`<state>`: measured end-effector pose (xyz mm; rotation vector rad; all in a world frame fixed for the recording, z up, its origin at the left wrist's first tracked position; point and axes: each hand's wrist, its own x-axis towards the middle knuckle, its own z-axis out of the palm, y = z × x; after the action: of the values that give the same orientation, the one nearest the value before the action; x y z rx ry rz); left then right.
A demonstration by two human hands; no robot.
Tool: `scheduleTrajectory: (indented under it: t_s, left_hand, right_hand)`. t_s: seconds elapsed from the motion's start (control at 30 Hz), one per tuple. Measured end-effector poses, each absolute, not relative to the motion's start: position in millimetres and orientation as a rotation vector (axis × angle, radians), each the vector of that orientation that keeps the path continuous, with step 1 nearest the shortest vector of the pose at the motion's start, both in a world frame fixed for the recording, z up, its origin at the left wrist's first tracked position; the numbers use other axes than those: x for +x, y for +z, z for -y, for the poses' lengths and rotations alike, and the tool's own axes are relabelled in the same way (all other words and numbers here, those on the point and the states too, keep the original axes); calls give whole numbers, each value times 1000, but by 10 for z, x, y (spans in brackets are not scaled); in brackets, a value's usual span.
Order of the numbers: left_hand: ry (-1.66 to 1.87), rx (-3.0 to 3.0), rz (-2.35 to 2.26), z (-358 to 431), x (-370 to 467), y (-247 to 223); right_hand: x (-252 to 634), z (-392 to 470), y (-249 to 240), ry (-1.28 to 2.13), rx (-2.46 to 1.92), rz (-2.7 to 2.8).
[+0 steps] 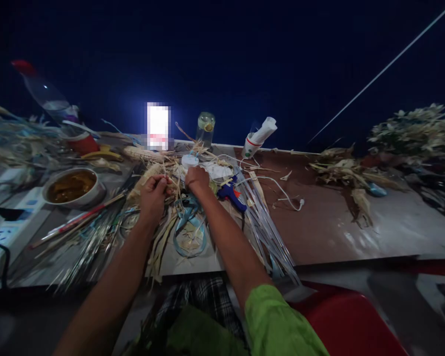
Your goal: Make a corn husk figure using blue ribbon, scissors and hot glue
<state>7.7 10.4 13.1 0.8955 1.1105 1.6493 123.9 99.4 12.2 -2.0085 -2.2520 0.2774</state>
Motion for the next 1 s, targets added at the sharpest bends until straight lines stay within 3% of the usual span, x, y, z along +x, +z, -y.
scheduleTrajectory:
  t_s: [0.27,0.53,0.8,1.0]
  left_hand:
    - [1641,894,-1115,-102,102,150]
    - [1615,898,-1150,-102,81,139]
    - [1651,865,-1121,-119,80,150]
    - [1642,835,-1063,-123,60,109]
  right_hand:
    - [1201,-1029,132,187,-1995,2229]
    - [1178,-1081,163,445,-2138,2089]
    - [1451,-959,380,447,-1644,1761]
    - [1333,-970,256,424,-1862,2053]
